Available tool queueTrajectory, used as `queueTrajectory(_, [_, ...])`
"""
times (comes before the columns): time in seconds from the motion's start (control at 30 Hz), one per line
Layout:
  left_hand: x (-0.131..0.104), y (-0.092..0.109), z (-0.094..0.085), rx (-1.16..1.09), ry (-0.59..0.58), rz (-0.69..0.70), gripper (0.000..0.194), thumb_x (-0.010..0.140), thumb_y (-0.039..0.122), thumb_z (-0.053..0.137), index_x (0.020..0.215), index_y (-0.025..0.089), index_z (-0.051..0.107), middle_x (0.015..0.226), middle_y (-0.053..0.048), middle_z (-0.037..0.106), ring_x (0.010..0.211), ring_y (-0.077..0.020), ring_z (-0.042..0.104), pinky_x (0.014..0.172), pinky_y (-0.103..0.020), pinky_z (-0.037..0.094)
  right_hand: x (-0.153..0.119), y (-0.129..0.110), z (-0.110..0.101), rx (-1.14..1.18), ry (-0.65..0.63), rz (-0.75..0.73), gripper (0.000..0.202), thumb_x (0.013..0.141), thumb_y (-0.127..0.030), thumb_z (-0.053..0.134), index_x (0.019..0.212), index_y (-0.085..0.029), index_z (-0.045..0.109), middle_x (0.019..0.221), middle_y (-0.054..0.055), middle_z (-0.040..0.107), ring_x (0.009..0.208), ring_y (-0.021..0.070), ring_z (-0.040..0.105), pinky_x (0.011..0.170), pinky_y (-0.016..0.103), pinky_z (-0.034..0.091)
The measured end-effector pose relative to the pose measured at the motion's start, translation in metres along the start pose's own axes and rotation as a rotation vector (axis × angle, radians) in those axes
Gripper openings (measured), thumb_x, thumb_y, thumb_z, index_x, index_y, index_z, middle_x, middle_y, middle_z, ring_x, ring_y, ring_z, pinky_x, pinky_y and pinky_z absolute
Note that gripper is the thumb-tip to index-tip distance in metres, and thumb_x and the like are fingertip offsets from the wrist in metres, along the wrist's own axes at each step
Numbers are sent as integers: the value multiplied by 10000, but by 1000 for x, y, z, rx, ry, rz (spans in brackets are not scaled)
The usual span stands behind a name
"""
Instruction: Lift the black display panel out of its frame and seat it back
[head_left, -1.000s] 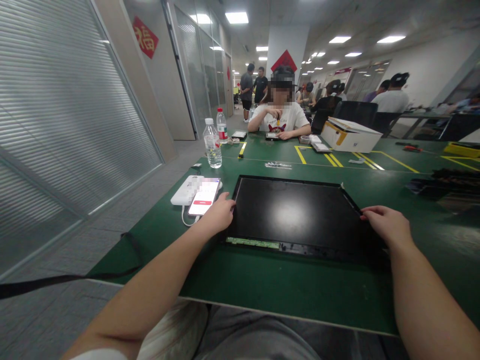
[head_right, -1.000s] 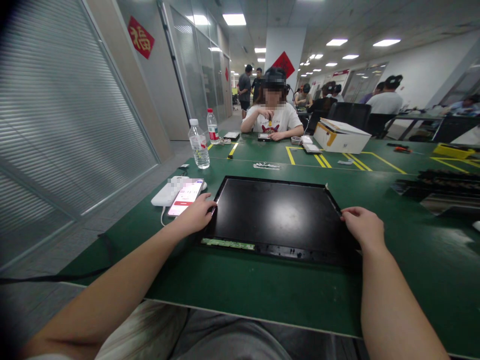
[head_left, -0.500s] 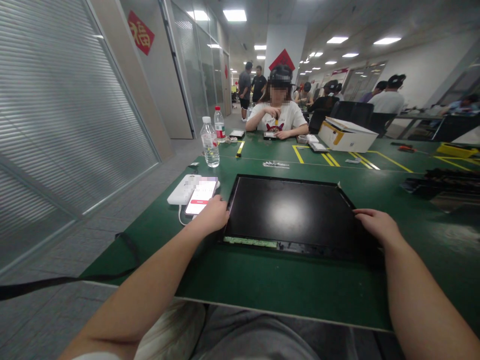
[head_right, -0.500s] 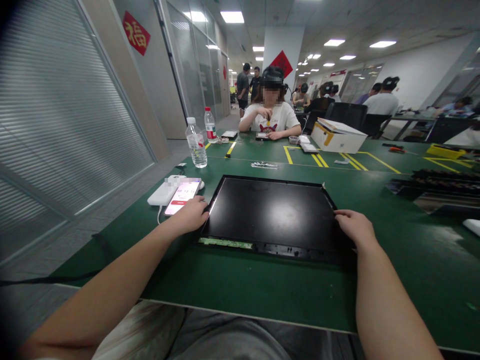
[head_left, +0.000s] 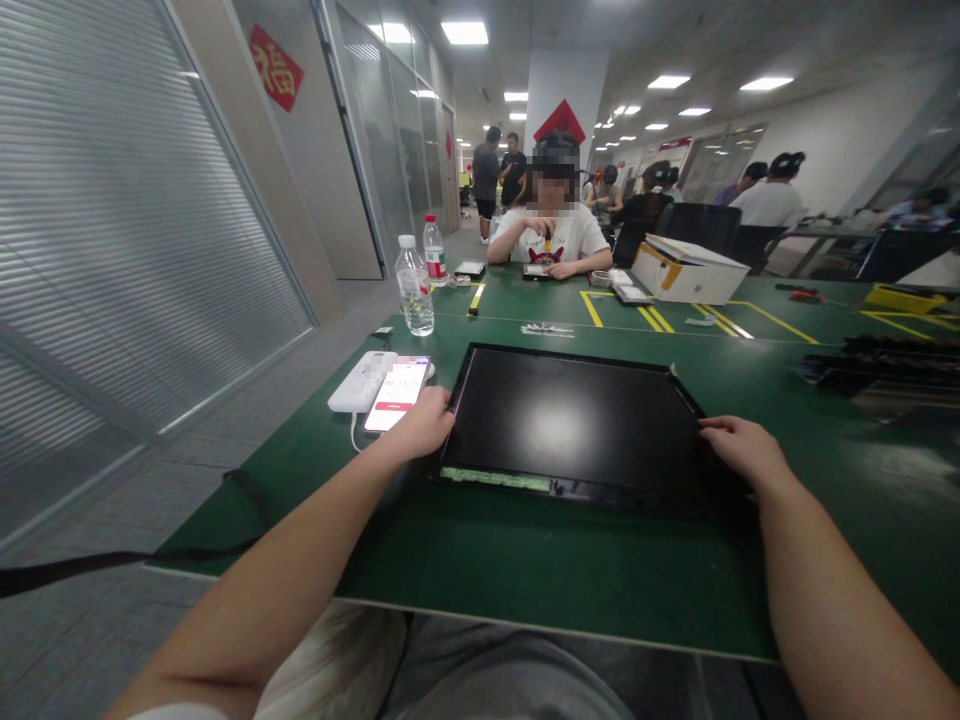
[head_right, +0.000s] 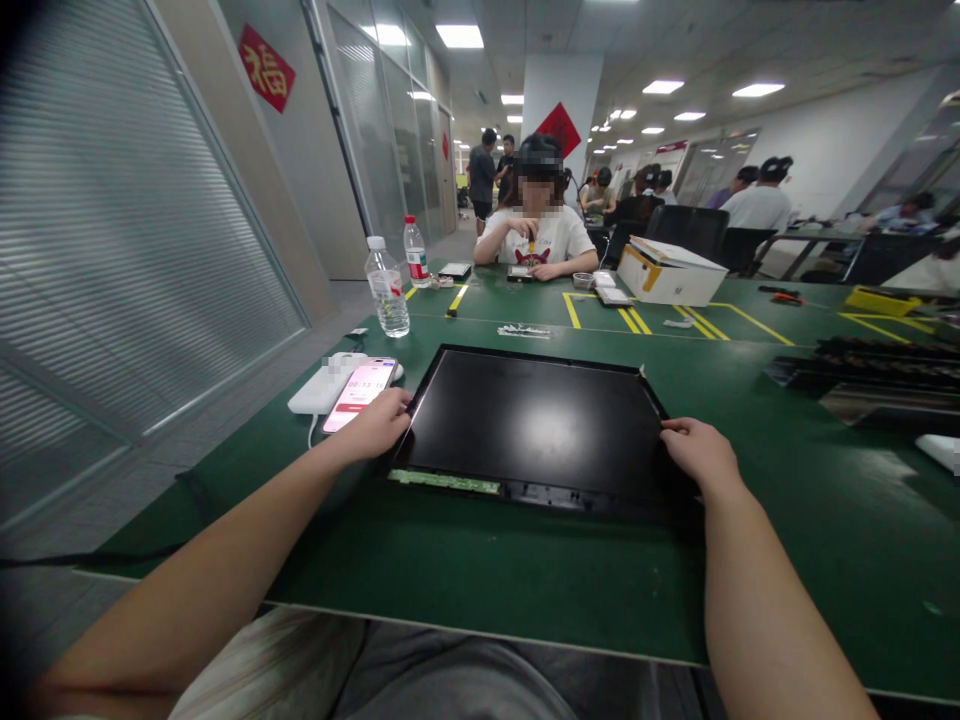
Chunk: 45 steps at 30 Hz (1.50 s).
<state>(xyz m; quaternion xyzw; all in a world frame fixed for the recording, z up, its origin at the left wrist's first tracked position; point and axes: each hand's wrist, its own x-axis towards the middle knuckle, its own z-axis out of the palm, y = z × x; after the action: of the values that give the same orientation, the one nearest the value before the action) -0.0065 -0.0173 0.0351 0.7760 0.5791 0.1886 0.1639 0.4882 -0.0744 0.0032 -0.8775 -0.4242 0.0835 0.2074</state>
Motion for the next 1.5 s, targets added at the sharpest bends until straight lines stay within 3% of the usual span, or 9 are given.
queueTrajectory(0.13, [-1, 8, -2, -322, 68, -216, 208, 859, 159, 542, 1039, 215, 631, 1020, -65, 740, 1027, -264, 717, 876, -375, 591, -1, -2, -1, -39, -19, 7, 309, 793, -327, 631, 1021, -238, 820, 1029, 108, 780, 890, 274, 699, 731, 354, 504])
queueTrajectory(0.27, [-2, 19, -1, -732, 105, -416, 222, 843, 164, 582, 1056, 217, 615, 912, -27, 717, 845, -218, 735, 748, -322, 599, -1, -3, -1, -57, -24, 4, 324, 800, -337, 634, 1056, -235, 805, 1056, 114, 769, 929, 282, 702, 747, 356, 498])
queueTrajectory(0.5, [-4, 31, 1, -1050, 81, -539, 532, 904, 195, 640, 1416, 256, 511, 849, -8, 724, 704, -205, 739, 651, -322, 616, 1, -2, 1, -73, -41, -5, 338, 806, -361, 625, 1074, -227, 781, 1076, 117, 761, 945, 281, 697, 726, 345, 485])
queueTrajectory(0.63, [-5, 33, 0, -1239, 1, -549, 557, 903, 144, 663, 1440, 232, 546, 840, -21, 749, 674, -191, 743, 608, -287, 614, 1, -2, 1, -76, -44, -3, 361, 801, -371, 624, 1091, -225, 783, 1086, 120, 767, 929, 276, 696, 709, 349, 482])
queueTrajectory(0.83, [-7, 31, 0, -1304, -50, -551, 804, 812, 35, 744, 1560, 209, 505, 907, -69, 805, 662, -201, 769, 642, -297, 642, 2, -1, 0, -92, -59, 11, 422, 816, -373, 613, 1164, -207, 786, 1158, 144, 768, 1022, 313, 701, 752, 364, 499])
queueTrajectory(0.93, [-6, 28, 1, -1326, -57, -539, 832, 784, 24, 765, 1564, 181, 522, 938, -96, 821, 668, -210, 778, 654, -302, 650, 2, -1, 0, -92, -70, 16, 441, 834, -367, 587, 1187, -194, 788, 1169, 147, 768, 1041, 316, 707, 769, 359, 515])
queueTrajectory(1.2, [-6, 25, 6, -1290, -123, -503, 567, 725, 38, 805, 1275, 161, 742, 972, -93, 834, 737, -231, 789, 687, -319, 643, 4, 0, -1, -61, -39, 14, 389, 826, -318, 542, 1081, -241, 825, 1113, 125, 788, 1007, 317, 727, 767, 370, 542])
queueTrajectory(1.5, [-8, 23, 10, -1206, -92, -391, 524, 648, 92, 838, 1156, 199, 770, 1014, -71, 832, 914, -274, 782, 845, -386, 615, 2, 0, 0, -37, -35, 13, 390, 799, -341, 565, 1059, -229, 833, 1080, 128, 793, 963, 312, 730, 761, 375, 551])
